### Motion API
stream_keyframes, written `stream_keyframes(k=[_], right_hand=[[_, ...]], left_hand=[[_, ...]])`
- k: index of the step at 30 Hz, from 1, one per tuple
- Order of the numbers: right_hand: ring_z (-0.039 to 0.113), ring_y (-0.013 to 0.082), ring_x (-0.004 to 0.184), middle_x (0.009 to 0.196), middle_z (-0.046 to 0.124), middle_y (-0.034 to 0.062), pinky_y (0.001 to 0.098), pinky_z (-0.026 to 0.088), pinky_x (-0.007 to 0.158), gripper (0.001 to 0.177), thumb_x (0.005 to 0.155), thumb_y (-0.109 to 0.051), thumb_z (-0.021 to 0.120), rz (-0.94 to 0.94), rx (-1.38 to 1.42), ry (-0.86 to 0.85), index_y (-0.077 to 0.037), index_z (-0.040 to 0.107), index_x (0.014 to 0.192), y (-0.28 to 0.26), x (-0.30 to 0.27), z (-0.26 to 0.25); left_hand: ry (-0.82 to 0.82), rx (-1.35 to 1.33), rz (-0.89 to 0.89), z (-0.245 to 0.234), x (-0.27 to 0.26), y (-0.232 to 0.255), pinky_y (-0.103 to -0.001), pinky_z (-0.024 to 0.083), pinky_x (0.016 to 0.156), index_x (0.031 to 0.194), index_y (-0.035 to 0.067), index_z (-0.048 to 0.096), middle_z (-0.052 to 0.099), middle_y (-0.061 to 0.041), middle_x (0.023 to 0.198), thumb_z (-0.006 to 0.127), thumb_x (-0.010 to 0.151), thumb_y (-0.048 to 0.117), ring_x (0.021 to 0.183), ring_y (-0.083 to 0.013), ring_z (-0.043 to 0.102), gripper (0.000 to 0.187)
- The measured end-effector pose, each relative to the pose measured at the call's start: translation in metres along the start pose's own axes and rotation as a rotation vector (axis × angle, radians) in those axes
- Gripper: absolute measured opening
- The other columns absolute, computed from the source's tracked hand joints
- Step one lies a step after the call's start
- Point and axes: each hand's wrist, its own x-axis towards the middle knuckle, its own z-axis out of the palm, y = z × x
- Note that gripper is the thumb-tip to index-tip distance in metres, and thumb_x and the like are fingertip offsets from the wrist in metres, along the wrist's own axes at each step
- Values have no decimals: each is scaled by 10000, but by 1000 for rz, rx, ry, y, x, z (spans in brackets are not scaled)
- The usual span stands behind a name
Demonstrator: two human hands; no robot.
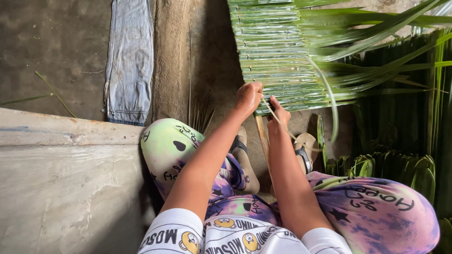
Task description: Weaving palm leaves onto a wooden stick to create a thatched panel
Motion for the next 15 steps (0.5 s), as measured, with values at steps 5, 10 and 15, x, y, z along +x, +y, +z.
stream_keyframes(k=[5,10,15], right_hand=[[737,299,681,807,730,228,556,600,654,490,612,-131,1043,-6,37,-9,103,716,891,-2,4,1],[744,291,670,779,730,224,543,600,651,466,610,-125,1044,-11,24,-22,95,728,871,-2,3,3],[731,299,695,823,726,231,548,604,667,519,617,-161,1047,11,21,-25,105,712,911,-11,-14,-1]], left_hand=[[55,-87,-29,-20,-2,21,-486,586,821,809,189,631,734,-58,884,747,845,260,930,-340,731,140],[190,8,145,-5,-8,7,-471,557,866,800,126,632,661,-112,901,760,826,165,987,-378,666,137],[610,-409,-28,-4,-27,1,-299,564,900,851,176,686,589,8,1007,787,867,224,1028,-203,637,113]])
